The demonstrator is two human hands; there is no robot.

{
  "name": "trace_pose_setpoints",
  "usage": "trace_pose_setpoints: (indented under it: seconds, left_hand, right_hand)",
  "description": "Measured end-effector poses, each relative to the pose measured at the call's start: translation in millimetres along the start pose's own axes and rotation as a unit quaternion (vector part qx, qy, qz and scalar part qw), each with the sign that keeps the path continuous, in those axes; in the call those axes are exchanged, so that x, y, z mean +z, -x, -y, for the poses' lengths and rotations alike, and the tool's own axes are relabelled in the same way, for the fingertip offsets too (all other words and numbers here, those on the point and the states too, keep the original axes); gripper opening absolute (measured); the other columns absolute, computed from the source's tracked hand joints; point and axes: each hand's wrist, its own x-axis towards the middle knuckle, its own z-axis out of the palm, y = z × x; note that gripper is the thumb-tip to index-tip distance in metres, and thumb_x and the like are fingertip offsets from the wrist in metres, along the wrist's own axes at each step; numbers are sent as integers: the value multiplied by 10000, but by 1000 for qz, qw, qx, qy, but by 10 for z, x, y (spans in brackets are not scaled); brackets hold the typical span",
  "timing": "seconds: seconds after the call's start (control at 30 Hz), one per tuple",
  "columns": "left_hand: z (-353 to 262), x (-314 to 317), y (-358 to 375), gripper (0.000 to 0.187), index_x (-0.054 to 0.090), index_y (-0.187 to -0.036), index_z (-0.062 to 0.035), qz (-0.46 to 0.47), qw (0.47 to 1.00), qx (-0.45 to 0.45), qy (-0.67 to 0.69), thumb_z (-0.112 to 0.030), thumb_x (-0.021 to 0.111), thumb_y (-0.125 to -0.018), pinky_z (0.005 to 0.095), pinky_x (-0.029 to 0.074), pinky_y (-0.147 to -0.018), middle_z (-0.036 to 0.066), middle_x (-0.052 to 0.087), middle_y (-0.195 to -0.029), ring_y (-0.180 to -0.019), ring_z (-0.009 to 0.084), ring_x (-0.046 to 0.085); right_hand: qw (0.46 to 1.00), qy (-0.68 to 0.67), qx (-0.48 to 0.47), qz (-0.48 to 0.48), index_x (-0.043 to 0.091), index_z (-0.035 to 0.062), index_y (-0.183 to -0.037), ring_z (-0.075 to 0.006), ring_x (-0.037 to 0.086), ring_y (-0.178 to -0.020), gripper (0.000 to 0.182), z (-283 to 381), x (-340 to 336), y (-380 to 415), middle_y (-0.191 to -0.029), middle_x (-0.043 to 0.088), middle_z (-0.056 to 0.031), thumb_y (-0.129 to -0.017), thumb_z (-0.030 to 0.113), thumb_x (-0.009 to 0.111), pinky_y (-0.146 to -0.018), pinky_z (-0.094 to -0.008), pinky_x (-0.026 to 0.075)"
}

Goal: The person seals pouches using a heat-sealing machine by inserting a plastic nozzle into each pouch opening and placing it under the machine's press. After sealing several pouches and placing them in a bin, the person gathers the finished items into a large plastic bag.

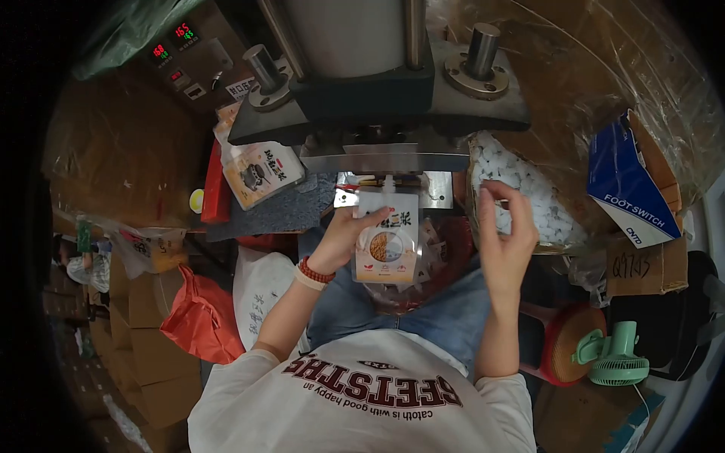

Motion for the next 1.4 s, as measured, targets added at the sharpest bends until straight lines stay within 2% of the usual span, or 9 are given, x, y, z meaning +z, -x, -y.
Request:
trace_pose_setpoints:
  seconds: [0.17,0.37,0.4,0.47,0.57,0.67,0.9,1.13,1.4]
  left_hand:
    - [-31,-63,-209,267,629,-1019,71,35,995,-41,90,-148,674,-871,284,541,-758,119,677,-1011,-871,172,671]
    - [-310,-424,-84,343,648,-1068,22,-42,974,37,-219,-241,695,-854,270,498,-746,62,694,-972,-851,143,648]
    - [-378,-610,-52,497,606,-1179,-2,-193,899,115,-376,-384,652,-864,367,458,-910,137,641,-1160,-1049,255,613]
    - [-446,-946,-2,686,532,-1285,-28,-423,475,252,-729,-550,587,-843,496,315,-1054,158,490,-1369,-1264,341,454]
    - [27,-1324,287,814,465,-1347,-44,-229,556,250,-759,-672,488,-828,561,175,-1105,148,377,-1457,-1368,344,306]
    - [124,-1275,598,542,507,-1314,-97,-133,581,290,-748,-167,635,-792,441,375,-1036,113,478,-1389,-1259,321,467]
    - [-108,-721,795,248,714,-958,-66,-212,776,362,-471,10,603,-750,310,529,-751,70,709,-985,-900,235,685]
    - [-342,-176,983,486,692,-1016,-107,-144,608,453,-636,66,579,-577,310,529,-749,28,702,-1018,-956,220,671]
    - [-355,-95,924,445,688,-1001,-100,-154,615,442,-635,63,598,-597,314,525,-733,11,703,-1008,-969,220,667]
  right_hand:
    - [911,411,-18,29,631,-1,-1026,-350,579,-963,207,-781,181,-67,-1034,635,-169,-826,49,614,-822,-408,466]
    - [950,298,0,98,634,-14,-1020,-367,569,-962,205,-972,208,-123,-972,622,-194,-825,21,577,-805,-433,466]
    - [936,334,6,112,633,-18,-1020,-369,569,-959,206,-957,190,-126,-962,620,-197,-828,20,572,-807,-433,465]
    - [938,334,-19,89,629,-20,-1039,-369,566,-945,215,-977,188,-100,-958,617,-195,-838,30,573,-806,-428,463]
    - [956,288,-43,22,630,-19,-1060,-350,562,-906,224,-842,170,-132,-932,604,-177,-850,47,592,-806,-398,458]
    - [988,145,-35,-28,640,-17,-1039,-284,554,-861,195,-349,145,-38,-910,581,-141,-863,63,618,-789,-335,444]
    - [958,-3,-287,13,657,1,-970,-291,583,-914,277,576,198,162,-971,616,-103,-705,10,738,-789,-381,464]
    - [916,49,-366,158,638,17,-972,-292,569,-915,303,614,508,307,-918,608,-93,-679,44,709,-795,-387,452]
    - [936,46,-327,124,639,26,-963,-283,571,-878,294,603,252,271,-904,605,-88,-681,54,715,-789,-403,444]
